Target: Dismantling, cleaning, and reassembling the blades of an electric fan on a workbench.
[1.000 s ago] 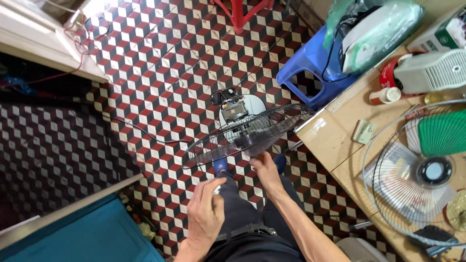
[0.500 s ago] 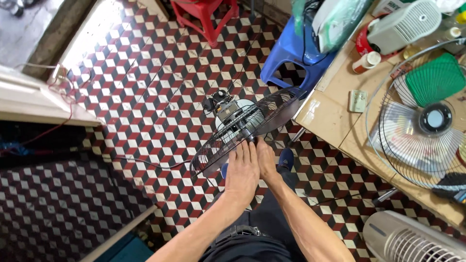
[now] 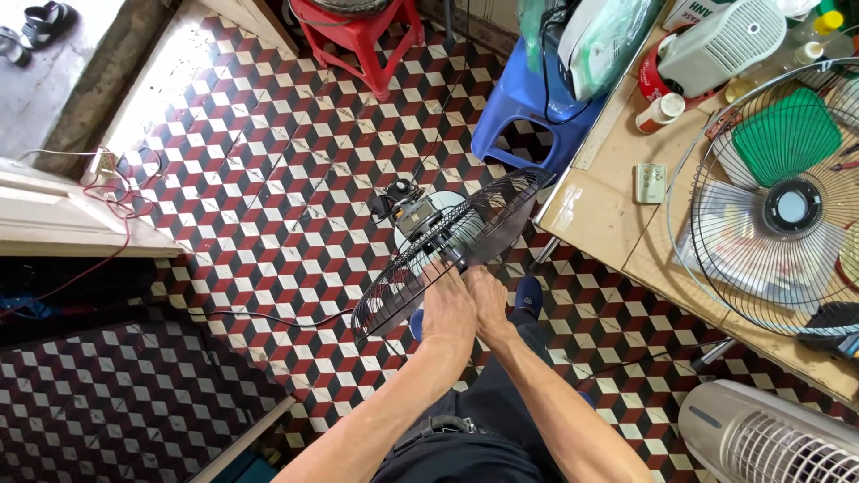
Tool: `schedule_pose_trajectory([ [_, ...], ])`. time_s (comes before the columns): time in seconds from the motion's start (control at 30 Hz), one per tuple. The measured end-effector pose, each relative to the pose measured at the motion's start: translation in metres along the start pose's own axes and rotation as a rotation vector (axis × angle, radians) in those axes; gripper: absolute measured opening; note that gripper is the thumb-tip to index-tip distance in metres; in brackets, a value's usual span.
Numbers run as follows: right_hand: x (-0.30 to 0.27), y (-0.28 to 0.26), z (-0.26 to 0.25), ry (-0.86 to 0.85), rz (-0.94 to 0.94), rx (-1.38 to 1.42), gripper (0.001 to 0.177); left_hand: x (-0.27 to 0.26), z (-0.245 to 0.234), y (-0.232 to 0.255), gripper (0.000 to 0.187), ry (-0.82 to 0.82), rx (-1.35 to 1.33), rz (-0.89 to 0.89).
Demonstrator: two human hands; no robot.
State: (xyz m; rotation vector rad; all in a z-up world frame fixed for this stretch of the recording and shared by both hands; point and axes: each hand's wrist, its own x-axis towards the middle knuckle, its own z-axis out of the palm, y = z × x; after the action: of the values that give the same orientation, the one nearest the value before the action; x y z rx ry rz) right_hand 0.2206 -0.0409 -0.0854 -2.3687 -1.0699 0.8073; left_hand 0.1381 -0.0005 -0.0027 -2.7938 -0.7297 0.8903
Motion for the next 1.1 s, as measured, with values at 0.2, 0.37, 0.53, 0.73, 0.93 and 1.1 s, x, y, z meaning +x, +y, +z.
schedule_pose_trajectory([
  [0.2,0.026,0.022,0.027,-0.079,0.185,0.016,0.045,0.032,0.068,0.0,0.06,0.179,-0.052,-0.136],
  [0.37,0.032,0.014,0.027,-0.104,0.254,0.004,0.05,0.03,0.085,-0.01,0.063,0.258,-0.293,-0.192],
  [0.53,0.04,0.022,0.023,-0.156,0.241,-0.012,0.047,0.018,0.082,-0.013,0.054,0.815,0.066,-0.35],
  [0.73,0.059,0.084,0.065,-0.123,-0.26,-0.07,0.041,0.007,0.072,-0.024,0.041,1.045,0.109,-0.438],
  [0.93,0.068,0.12,0.096,-0.173,-0.458,-0.129,0.021,-0.002,0.055,-0.035,0.047,0.986,0.111,-0.374],
  [1.1,0.067,0.14,0.096,0.043,-0.895,-0.168,0.021,0.002,0.058,-0.032,0.035,1.071,0.089,-0.43],
])
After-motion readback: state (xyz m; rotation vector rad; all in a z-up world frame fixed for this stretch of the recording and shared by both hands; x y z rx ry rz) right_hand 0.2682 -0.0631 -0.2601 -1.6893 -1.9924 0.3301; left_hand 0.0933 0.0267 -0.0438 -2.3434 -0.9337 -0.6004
